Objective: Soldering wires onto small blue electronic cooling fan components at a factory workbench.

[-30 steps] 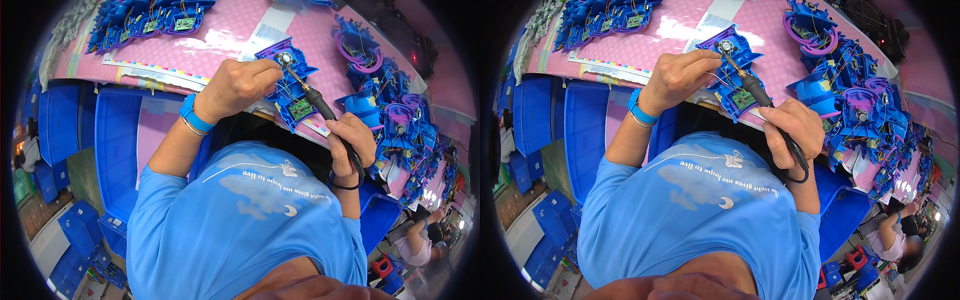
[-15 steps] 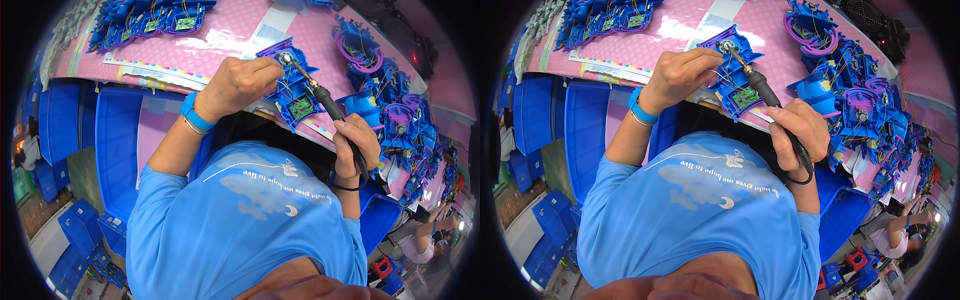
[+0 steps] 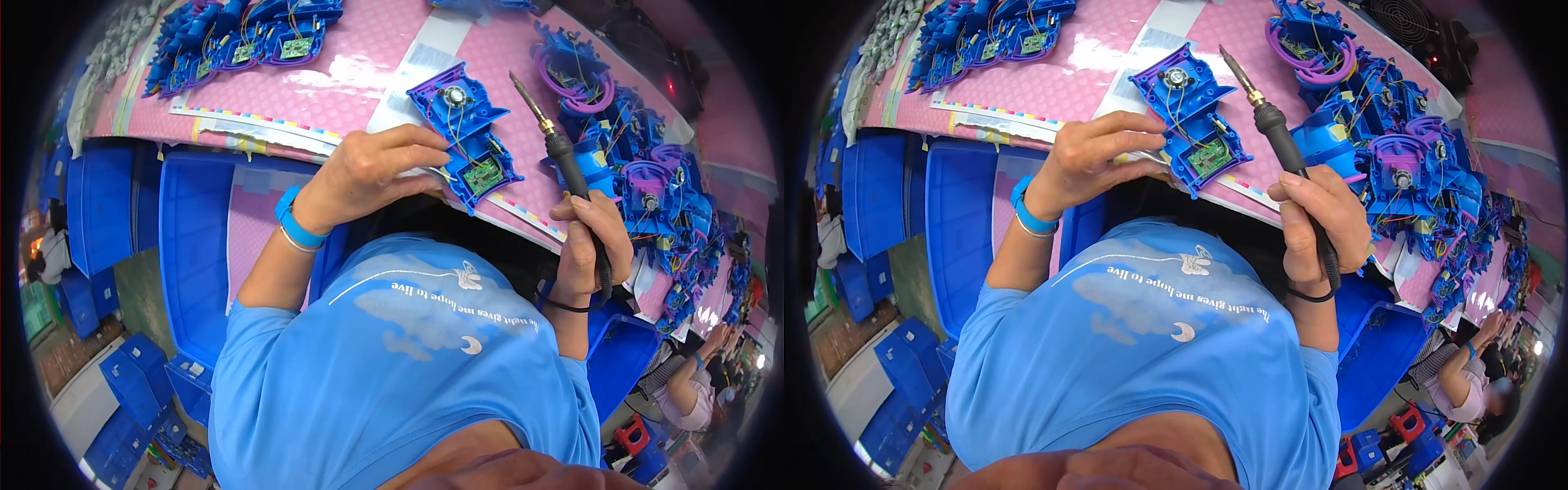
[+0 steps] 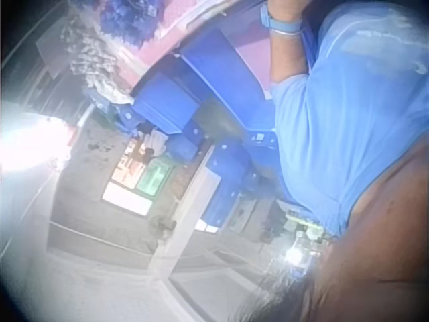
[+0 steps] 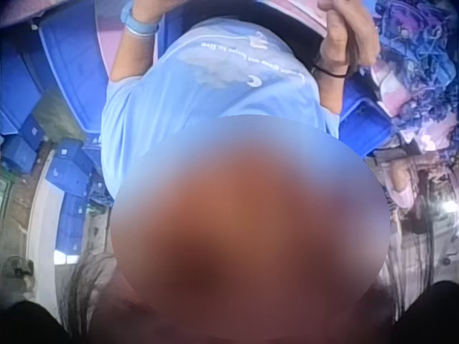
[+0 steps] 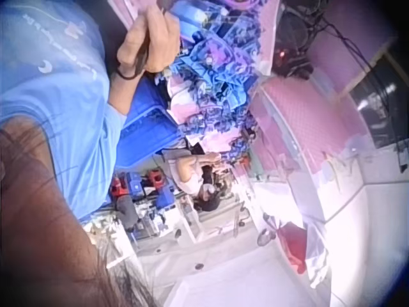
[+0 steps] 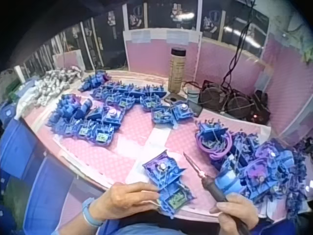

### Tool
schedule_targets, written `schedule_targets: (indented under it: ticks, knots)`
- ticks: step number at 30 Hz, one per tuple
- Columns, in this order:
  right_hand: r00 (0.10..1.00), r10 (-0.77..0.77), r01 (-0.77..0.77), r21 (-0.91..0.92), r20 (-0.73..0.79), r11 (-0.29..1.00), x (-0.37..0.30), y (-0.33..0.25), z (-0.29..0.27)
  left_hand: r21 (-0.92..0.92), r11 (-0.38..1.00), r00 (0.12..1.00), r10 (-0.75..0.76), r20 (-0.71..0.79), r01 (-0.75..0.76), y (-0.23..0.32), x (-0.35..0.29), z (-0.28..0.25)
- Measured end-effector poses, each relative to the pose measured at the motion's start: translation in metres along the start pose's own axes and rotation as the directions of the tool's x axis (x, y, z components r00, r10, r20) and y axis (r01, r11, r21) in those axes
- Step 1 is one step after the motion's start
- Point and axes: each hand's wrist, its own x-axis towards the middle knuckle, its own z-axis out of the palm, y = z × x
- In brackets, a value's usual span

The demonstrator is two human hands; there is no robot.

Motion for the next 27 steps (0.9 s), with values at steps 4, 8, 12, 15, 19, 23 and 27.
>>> schedule_targets:
  ticks: [4, 8, 12, 15, 19, 23, 27]
  knots:
    - [0.998, -0.024, 0.022, -0.048, -0.050, 0.999, -0.004, -0.003, -0.014, 0.143, 0.989, 0.997, -0.053, 0.061, 0.044, 0.002, 0.004, 0.010]
    - [0.989, -0.062, 0.042, -0.146, -0.132, 0.988, -0.006, -0.003, -0.024, 0.330, 0.944, 0.996, -0.036, 0.084, 0.007, -0.019, 0.020, 0.007]
    - [0.984, -0.078, 0.073, -0.037, -0.163, 0.997, -0.014, -0.007, -0.030, 0.436, 0.892, 0.985, 0.050, 0.167, -0.119, -0.067, 0.040, -0.040]
    - [0.985, -0.071, 0.068, -0.022, -0.157, 0.997, -0.018, -0.007, -0.033, 0.556, 0.817, 0.973, 0.029, 0.227, -0.154, -0.104, 0.047, -0.083]
    - [0.982, -0.061, 0.054, -0.045, -0.181, 0.998, -0.019, -0.005, -0.028, 0.636, 0.767, 0.962, -0.100, 0.253, -0.087, -0.130, 0.047, -0.126]
    - [0.977, -0.027, 0.019, -0.041, -0.213, 0.999, -0.016, -0.004, -0.020, 0.584, 0.807, 0.970, -0.068, 0.235, -0.085, -0.144, 0.034, -0.150]
    - [0.973, -0.064, 0.017, -0.210, -0.221, 0.978, -0.012, -0.001, -0.020, 0.602, 0.799, 0.969, -0.139, 0.204, -0.012, -0.165, 0.015, -0.186]
